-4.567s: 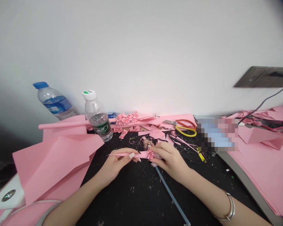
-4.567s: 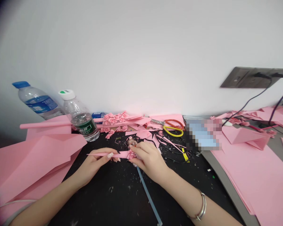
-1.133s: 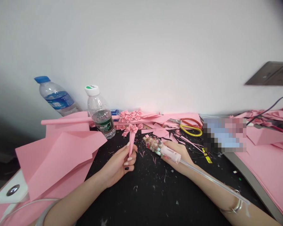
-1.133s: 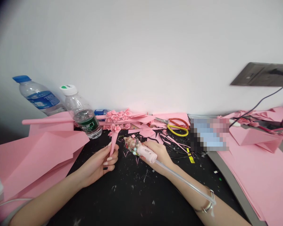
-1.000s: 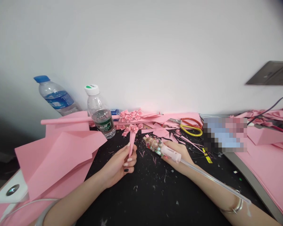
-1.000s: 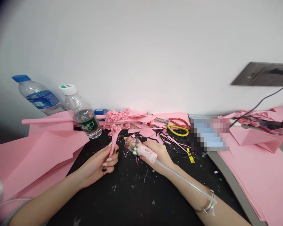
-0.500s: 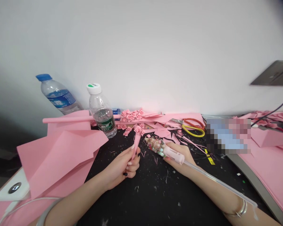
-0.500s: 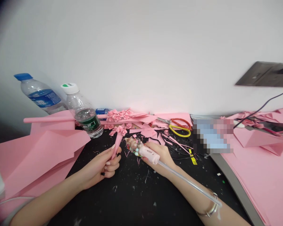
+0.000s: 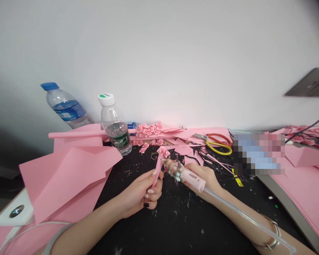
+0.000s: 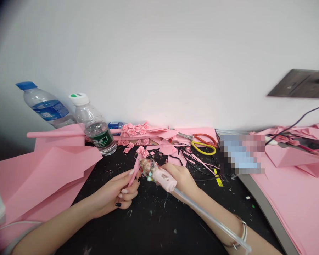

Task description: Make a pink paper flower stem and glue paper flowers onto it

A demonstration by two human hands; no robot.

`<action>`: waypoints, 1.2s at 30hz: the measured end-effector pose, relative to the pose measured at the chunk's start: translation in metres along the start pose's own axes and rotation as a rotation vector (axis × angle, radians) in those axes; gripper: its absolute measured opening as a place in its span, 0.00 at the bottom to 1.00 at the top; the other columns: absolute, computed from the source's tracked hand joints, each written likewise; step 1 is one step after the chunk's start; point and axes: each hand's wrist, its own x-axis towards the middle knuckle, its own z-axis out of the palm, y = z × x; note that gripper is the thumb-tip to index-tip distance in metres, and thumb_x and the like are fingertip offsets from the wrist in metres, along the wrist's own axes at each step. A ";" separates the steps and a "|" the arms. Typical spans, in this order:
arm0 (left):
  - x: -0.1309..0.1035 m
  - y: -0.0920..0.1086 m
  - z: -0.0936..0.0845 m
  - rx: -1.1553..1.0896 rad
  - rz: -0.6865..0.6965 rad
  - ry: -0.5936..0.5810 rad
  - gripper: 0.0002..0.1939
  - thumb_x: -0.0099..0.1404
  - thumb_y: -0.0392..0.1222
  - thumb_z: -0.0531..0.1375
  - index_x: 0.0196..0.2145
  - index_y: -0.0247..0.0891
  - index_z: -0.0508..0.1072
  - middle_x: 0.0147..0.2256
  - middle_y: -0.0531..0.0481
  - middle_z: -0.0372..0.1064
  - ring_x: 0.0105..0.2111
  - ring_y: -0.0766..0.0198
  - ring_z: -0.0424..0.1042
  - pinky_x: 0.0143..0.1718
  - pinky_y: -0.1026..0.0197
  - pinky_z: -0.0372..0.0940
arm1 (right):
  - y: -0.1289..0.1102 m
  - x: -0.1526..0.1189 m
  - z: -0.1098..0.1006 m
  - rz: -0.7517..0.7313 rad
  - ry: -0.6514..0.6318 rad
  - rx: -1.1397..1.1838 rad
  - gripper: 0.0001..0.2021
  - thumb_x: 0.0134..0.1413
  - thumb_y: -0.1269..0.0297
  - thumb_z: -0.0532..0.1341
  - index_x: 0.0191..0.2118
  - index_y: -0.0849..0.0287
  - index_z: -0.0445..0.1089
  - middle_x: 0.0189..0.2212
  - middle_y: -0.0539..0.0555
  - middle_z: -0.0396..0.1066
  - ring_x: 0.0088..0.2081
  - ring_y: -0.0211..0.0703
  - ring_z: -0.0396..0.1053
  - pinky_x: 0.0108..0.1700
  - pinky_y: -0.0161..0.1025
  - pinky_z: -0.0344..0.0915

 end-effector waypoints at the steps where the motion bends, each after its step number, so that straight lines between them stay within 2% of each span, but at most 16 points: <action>1: 0.000 0.000 0.000 0.008 0.006 -0.006 0.12 0.69 0.49 0.50 0.33 0.40 0.62 0.20 0.60 0.45 0.17 0.74 0.39 0.16 0.72 0.43 | 0.000 0.000 0.000 0.006 -0.003 -0.006 0.08 0.53 0.59 0.58 0.36 0.57 0.66 0.20 0.48 0.67 0.18 0.35 0.62 0.21 0.31 0.58; 11: -0.002 -0.002 0.003 0.057 0.033 -0.030 0.11 0.70 0.48 0.47 0.36 0.40 0.62 0.19 0.60 0.49 0.16 0.74 0.41 0.18 0.70 0.53 | 0.001 0.000 0.002 0.029 0.010 -0.033 0.07 0.53 0.60 0.58 0.33 0.58 0.65 0.19 0.48 0.66 0.17 0.34 0.62 0.20 0.31 0.56; 19: -0.002 -0.002 0.003 0.073 0.035 -0.023 0.11 0.69 0.51 0.49 0.36 0.41 0.63 0.19 0.61 0.50 0.16 0.74 0.42 0.19 0.69 0.54 | 0.001 0.001 0.002 0.012 0.014 -0.076 0.06 0.53 0.60 0.57 0.31 0.57 0.63 0.17 0.47 0.65 0.16 0.35 0.62 0.18 0.31 0.54; 36: -0.002 -0.003 0.003 0.067 0.034 -0.025 0.11 0.71 0.47 0.46 0.37 0.40 0.62 0.19 0.60 0.49 0.16 0.74 0.42 0.19 0.70 0.56 | 0.003 0.000 0.004 0.029 -0.012 -0.139 0.06 0.53 0.60 0.57 0.30 0.56 0.61 0.18 0.47 0.66 0.17 0.35 0.63 0.19 0.31 0.54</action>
